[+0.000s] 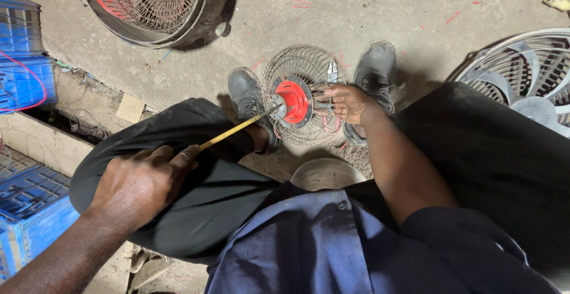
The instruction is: The person sits on the floor and disassembles a small electric fan. They use a screwdriver to loosen the central hub and pliers to remove the fan blades from the motor shaft.
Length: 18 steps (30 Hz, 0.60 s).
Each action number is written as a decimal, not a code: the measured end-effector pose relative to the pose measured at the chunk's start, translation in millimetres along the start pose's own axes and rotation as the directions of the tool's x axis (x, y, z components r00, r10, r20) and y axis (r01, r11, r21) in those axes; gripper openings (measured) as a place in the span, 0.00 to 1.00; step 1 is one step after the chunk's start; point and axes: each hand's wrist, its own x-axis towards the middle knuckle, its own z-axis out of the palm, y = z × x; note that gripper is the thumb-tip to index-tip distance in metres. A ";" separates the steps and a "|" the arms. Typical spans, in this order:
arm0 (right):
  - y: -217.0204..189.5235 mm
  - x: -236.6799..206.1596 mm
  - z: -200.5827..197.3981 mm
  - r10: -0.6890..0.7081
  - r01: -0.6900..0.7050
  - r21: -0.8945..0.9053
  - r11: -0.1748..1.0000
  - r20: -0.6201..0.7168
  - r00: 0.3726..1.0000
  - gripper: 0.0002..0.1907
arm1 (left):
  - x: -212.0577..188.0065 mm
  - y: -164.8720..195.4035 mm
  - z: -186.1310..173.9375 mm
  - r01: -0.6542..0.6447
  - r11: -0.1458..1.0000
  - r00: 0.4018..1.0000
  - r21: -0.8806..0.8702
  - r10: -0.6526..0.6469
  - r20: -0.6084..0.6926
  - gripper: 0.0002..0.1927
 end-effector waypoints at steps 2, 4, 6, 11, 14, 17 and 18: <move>-1.0 -2.2 2.4 0.003 -0.003 -0.007 1.000 -0.001 1.000 0.26 | 0.0 0.0 -2.6 -0.014 1.000 1.000 0.020 0.014 0.002 0.32; -2.3 -4.2 3.9 0.000 0.001 -0.022 1.000 0.011 1.000 0.27 | 0.9 0.6 -7.0 -0.046 0.998 0.999 0.051 0.047 -0.024 0.34; -3.6 -4.9 5.4 0.008 -0.008 -0.008 1.000 -0.001 1.000 0.27 | 2.7 3.1 -12.6 -0.067 0.994 0.997 0.082 0.071 -0.043 0.35; -5.8 -7.4 6.4 -0.018 0.019 -0.018 1.000 0.050 0.999 0.29 | 6.1 15.4 -23.5 -0.101 0.990 0.993 0.098 0.106 -0.055 0.33; -6.7 -9.7 7.7 -0.016 0.018 -0.033 0.999 0.050 0.999 0.31 | 3.4 18.3 -23.6 -0.076 0.994 0.997 0.076 0.078 -0.025 0.32; -9.3 -11.5 10.2 -0.038 0.039 -0.012 0.999 0.104 0.994 0.33 | -0.2 14.2 -18.8 -0.046 0.998 0.992 0.050 0.052 -0.114 0.31; -10.1 -12.2 11.3 -0.048 0.048 -0.003 0.999 0.129 0.990 0.33 | -1.2 12.7 -16.1 -0.035 0.999 0.994 0.041 0.039 -0.107 0.31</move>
